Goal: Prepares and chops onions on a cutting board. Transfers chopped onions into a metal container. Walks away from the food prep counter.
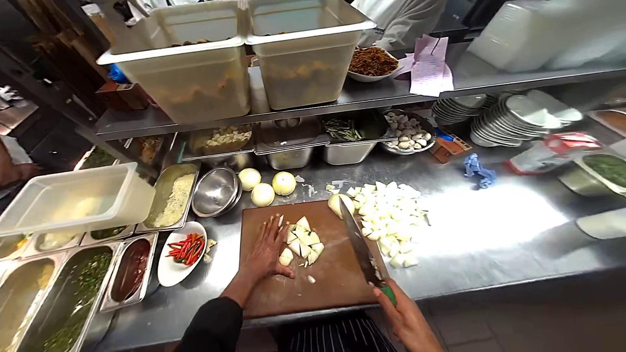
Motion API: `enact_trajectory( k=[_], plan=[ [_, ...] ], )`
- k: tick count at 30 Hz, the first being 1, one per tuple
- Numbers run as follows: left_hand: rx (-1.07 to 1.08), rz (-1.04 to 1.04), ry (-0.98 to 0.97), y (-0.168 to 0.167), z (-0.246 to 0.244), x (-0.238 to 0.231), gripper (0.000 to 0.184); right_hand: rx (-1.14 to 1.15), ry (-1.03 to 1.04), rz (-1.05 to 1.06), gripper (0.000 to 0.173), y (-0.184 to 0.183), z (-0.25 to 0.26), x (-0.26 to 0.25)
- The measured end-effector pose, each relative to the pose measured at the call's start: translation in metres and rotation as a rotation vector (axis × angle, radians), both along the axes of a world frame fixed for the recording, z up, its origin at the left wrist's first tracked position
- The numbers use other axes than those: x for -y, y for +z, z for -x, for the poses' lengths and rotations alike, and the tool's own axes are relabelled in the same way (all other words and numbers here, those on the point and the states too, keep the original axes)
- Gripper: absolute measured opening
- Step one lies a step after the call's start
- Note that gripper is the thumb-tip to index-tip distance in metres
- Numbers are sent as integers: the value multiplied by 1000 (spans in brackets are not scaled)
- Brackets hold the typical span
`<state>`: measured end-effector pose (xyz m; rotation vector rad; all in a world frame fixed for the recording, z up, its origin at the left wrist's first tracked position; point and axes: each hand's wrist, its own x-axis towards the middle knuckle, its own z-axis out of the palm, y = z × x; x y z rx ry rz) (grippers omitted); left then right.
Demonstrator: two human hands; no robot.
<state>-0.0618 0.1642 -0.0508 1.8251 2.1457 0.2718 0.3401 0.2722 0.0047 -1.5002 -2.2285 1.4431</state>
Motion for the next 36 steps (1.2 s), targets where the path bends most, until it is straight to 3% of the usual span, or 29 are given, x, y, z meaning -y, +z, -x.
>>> enact_trajectory(
  k=[3, 7, 11, 18, 28, 31, 34, 35, 36],
  plan=[
    [40, 54, -198, 1, -2, -46, 136, 6, -98, 63, 42, -8, -39, -6],
    [101, -36, -301, -12, -46, -72, 132, 39, -187, 73, 43, -18, -71, -4],
    [52, -242, -186, -25, -118, -90, 127, -113, -425, 142, 39, -38, -76, -7],
    [-19, -366, 66, -30, -209, -161, 124, -698, -852, 326, 37, -68, -38, -68],
    [-31, -296, 42, -21, -260, -239, 123, -677, -835, 300, 33, -64, -28, -132],
    [-5, -279, 14, -4, -258, -248, 119, -655, -801, 305, 32, -62, -37, -146],
    [3, -388, 33, 19, -213, -245, 77, -653, -783, 297, 29, -55, -44, -154],
    [-15, -358, 74, 25, -192, -244, 65, -661, -775, 289, 28, -53, -47, -155],
    [-24, -246, 117, 29, -172, -243, 65, -669, -769, 280, 28, -52, -50, -156]
  ],
)
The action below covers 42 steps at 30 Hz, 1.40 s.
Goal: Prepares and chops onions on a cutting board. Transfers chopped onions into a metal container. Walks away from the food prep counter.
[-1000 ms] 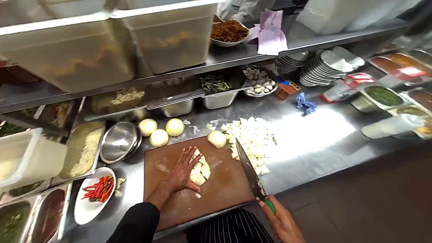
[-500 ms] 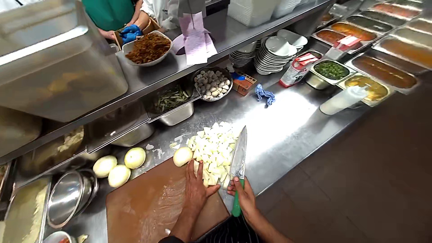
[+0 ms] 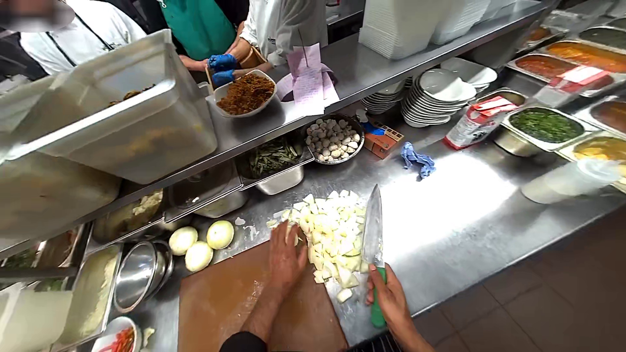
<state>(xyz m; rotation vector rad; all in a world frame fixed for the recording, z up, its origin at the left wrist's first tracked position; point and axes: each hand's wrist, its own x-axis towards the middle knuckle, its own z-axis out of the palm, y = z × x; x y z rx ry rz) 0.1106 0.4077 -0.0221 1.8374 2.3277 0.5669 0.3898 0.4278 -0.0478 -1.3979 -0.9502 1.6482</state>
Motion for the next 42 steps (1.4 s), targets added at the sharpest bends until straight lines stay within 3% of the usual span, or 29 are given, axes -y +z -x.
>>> enact_trajectory(
  k=[2, 5, 6, 9, 10, 11, 12, 13, 16, 17, 19, 21, 24, 26, 29, 34, 42],
  plan=[
    [96, 269, 49, 0, 35, -1, 78, -3, -7, -17, 27, 3, -2, 2],
    [452, 277, 105, 6, 66, 9, 78, 40, 3, -77, 27, 18, 2, 6],
    [693, 234, 155, 13, 71, 20, 76, 74, 43, -122, 28, 26, 3, 9],
    [1715, 57, 350, 36, 77, 79, 55, 147, 305, -282, 35, 46, 7, 20],
    [1938, 44, 406, 41, 78, 101, 54, 165, 419, -308, 37, 49, 11, 24],
    [2009, 58, 455, 45, 80, 121, 56, 200, 526, -323, 39, 49, 19, 28],
    [1920, 83, 480, 47, 81, 140, 52, 258, 622, -334, 40, 48, 28, 34],
    [1680, 124, 444, 48, 82, 158, 47, 325, 703, -338, 40, 48, 37, 43],
    [671, 354, 45, 37, 93, 191, 81, 529, 866, -350, 41, 51, 63, 72],
    [445, 364, -55, 29, 94, 200, 88, 585, 912, -366, 42, 51, 71, 82],
    [250, 356, -112, 21, 100, 218, 100, 686, 1018, -419, 43, 52, 88, 99],
    [276, 326, -10, 27, 109, 236, 97, 812, 1146, -454, 45, 62, 105, 109],
    [434, 163, 382, 21, 108, 258, 52, 969, 1318, -521, 45, 81, 136, 115],
    [470, 67, 535, 11, 86, 257, 46, 1025, 1370, -605, 44, 87, 153, 116],
    [354, -78, 535, -8, 54, 247, 48, 1077, 1457, -662, 41, 103, 172, 109],
    [290, -196, 537, -24, 46, 243, 41, 1146, 1576, -749, 38, 122, 177, 94],
    [244, -242, 549, -30, 45, 243, 39, 1215, 1649, -644, 37, 137, 187, 100]
  ],
)
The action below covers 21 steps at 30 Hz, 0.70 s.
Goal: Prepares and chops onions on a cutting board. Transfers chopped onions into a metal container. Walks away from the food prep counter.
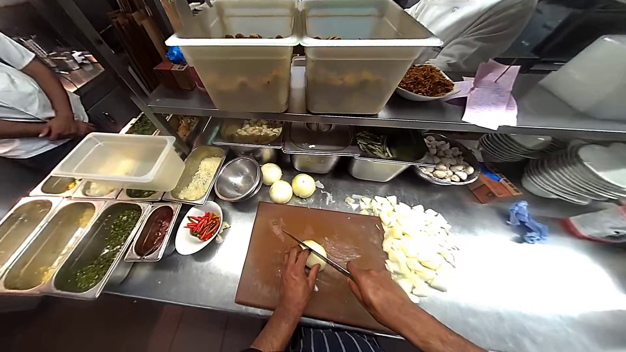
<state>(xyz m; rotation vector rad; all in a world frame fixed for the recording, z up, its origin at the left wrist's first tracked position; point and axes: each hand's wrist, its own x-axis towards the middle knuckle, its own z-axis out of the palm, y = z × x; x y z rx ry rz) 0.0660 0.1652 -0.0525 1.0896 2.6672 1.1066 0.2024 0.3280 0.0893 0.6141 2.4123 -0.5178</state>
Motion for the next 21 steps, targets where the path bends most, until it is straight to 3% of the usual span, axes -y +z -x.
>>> enact_trajectory(
  k=[11, 16, 21],
  plan=[
    [18, 57, -27, 3, 1, 0, 39, -4, -83, 7, 39, -69, 34, 18],
    [132, 209, -159, 19, 6, 7, 45, -252, -252, 361, 40, -108, 16, -20],
    [251, 189, -152, 24, 11, 23, 53, -452, -399, 414, 41, -95, 8, -1]
  ],
)
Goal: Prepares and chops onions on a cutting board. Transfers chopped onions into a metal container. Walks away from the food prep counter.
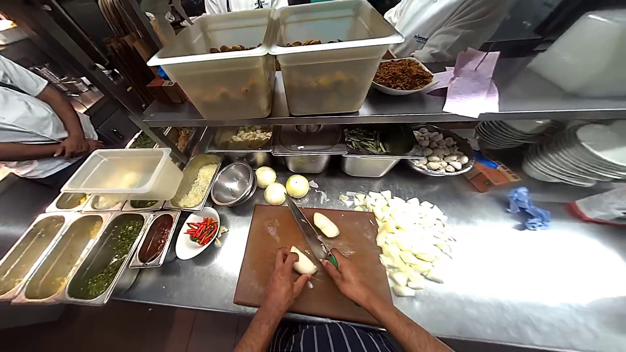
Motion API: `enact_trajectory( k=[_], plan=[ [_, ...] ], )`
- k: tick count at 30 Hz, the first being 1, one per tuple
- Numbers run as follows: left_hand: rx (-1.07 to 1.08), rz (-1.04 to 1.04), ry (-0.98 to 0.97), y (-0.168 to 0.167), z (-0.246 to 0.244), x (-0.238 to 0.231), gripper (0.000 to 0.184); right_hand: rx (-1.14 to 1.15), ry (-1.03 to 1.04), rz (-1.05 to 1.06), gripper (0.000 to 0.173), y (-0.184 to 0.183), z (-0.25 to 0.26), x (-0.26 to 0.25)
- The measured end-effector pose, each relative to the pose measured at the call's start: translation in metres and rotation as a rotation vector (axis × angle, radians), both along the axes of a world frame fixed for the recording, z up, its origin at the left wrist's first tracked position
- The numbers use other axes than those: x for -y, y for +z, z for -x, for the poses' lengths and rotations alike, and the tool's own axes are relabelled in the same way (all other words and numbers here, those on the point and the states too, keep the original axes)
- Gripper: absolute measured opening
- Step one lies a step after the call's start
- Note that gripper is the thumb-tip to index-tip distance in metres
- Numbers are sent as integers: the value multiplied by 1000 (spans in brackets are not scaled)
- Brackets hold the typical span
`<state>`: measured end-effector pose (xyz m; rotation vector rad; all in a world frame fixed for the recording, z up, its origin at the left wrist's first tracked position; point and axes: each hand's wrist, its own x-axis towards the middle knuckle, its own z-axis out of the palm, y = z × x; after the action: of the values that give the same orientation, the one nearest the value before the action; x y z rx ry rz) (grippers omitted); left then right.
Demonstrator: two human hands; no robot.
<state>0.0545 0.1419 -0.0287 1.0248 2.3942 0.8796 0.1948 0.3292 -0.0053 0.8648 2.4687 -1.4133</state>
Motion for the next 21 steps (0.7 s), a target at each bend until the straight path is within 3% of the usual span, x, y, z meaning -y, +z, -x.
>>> enact_trajectory(
  k=[5, 11, 17, 21],
  plan=[
    [40, -72, -27, -5, 6, 7, 50, -32, 10, 68, 41, 5, 18, 24],
    [74, -18, -55, 1, 11, 4, 47, -35, 21, 58, 38, -5, 24, 36],
    [61, 41, -59, 2, 10, 14, 41, 11, 16, -102, 43, -15, 33, 10],
    [-2, 166, -70, 7, 7, 26, 54, -95, -92, -136, 40, -17, 36, -1]
  ],
)
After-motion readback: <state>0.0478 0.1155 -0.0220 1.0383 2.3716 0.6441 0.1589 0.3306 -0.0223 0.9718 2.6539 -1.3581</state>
